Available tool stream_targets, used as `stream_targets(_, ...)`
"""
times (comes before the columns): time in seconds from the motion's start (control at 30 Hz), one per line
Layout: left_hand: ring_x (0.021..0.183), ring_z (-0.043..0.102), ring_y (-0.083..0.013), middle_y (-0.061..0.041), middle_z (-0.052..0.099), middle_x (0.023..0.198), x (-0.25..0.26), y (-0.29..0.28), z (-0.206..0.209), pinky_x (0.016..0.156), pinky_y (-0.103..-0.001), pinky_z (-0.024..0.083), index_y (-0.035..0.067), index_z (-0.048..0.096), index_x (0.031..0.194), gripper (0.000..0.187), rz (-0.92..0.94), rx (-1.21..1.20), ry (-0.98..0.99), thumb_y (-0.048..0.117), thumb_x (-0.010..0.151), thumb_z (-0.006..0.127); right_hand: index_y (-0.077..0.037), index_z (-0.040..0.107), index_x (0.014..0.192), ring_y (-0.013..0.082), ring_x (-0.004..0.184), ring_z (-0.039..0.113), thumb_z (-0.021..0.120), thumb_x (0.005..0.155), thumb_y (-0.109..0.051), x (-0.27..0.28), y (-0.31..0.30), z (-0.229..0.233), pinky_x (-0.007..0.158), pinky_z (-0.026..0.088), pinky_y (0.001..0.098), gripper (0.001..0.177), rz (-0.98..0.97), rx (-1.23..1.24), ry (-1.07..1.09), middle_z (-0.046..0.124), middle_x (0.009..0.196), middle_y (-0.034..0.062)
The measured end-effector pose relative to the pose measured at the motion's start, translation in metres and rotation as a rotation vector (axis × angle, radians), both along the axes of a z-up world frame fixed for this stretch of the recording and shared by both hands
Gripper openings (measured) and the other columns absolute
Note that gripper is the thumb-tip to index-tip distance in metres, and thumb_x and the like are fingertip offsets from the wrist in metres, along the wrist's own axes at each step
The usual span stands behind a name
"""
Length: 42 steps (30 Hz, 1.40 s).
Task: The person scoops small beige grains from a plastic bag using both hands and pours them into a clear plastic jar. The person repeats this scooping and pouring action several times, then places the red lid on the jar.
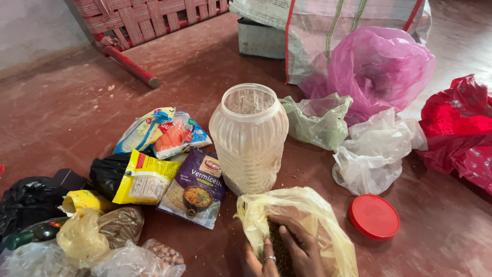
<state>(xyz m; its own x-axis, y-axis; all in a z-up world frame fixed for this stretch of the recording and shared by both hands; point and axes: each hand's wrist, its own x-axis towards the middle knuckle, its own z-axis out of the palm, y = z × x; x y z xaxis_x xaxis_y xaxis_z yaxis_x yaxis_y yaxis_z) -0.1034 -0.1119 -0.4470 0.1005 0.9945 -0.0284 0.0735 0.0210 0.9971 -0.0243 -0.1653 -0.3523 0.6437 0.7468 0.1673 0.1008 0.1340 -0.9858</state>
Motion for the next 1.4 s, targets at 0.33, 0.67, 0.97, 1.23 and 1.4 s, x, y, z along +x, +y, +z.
stream_targets(0.33, 0.118, 0.071, -0.0271, -0.014, 0.072, 0.127, 0.002, -0.014, 0.015, 0.103, -0.039, 0.053, 0.006, 0.054, 0.146, 0.080, -0.334, -0.183, -0.338, 0.009, 0.068, 0.073, 0.005, 0.075, 0.122, 0.0236, 0.101, 0.069, 0.058, 0.097, -0.017, 0.005, -0.002, 0.003, 0.088, 0.052, 0.0344, 0.038, -0.015, 0.040, 0.622, 0.077, 0.111, 0.0165)
stream_targets(0.67, 0.127, 0.054, -0.0360, -0.017, 0.053, 0.137, -0.036, -0.034, -0.002, 0.117, -0.048, 0.042, 0.014, 0.050, 0.144, 0.091, -0.257, 0.013, 0.790, 0.041, 0.065, 0.088, 0.002, 0.073, 0.120, 0.0200, 0.124, 0.066, 0.056, 0.098, -0.018, 0.003, -0.029, 0.035, 0.106, 0.045, 0.0328, 0.034, 0.131, -0.120, -0.089, 0.075, 0.127, 0.0098)
stream_targets(0.97, 0.108, 0.077, -0.0286, -0.018, 0.073, 0.119, -0.022, -0.026, 0.055, 0.096, -0.038, 0.058, 0.006, 0.072, 0.128, 0.060, -0.300, -0.183, 0.108, 0.016, 0.070, 0.081, 0.004, 0.075, 0.118, 0.0217, 0.113, 0.070, 0.055, 0.098, -0.016, -0.002, -0.028, 0.023, 0.100, 0.051, 0.0336, 0.035, 0.070, -0.049, 0.275, 0.079, 0.117, 0.0148)
stream_targets(1.23, 0.112, 0.069, -0.0355, -0.027, 0.073, 0.119, 0.012, -0.051, 0.093, 0.098, -0.045, 0.054, -0.010, 0.064, 0.134, 0.055, -0.085, -0.568, -0.841, -0.003, 0.080, 0.071, 0.008, 0.071, 0.122, 0.0278, 0.106, 0.073, 0.048, 0.098, -0.022, 0.019, -0.029, 0.007, 0.095, 0.055, 0.0356, 0.045, -0.047, 0.026, 0.748, 0.077, 0.119, 0.0206)
stream_targets(1.4, 0.133, 0.060, -0.0265, -0.015, 0.059, 0.145, 0.033, -0.056, 0.117, 0.111, -0.038, 0.046, 0.011, 0.037, 0.157, 0.076, -0.259, -0.533, -0.593, -0.006, 0.087, 0.060, -0.001, 0.062, 0.135, 0.0282, 0.105, 0.067, 0.043, 0.101, -0.030, 0.052, -0.029, -0.061, 0.096, 0.052, 0.0403, 0.049, -0.120, 0.046, 1.213, 0.069, 0.124, 0.0185)
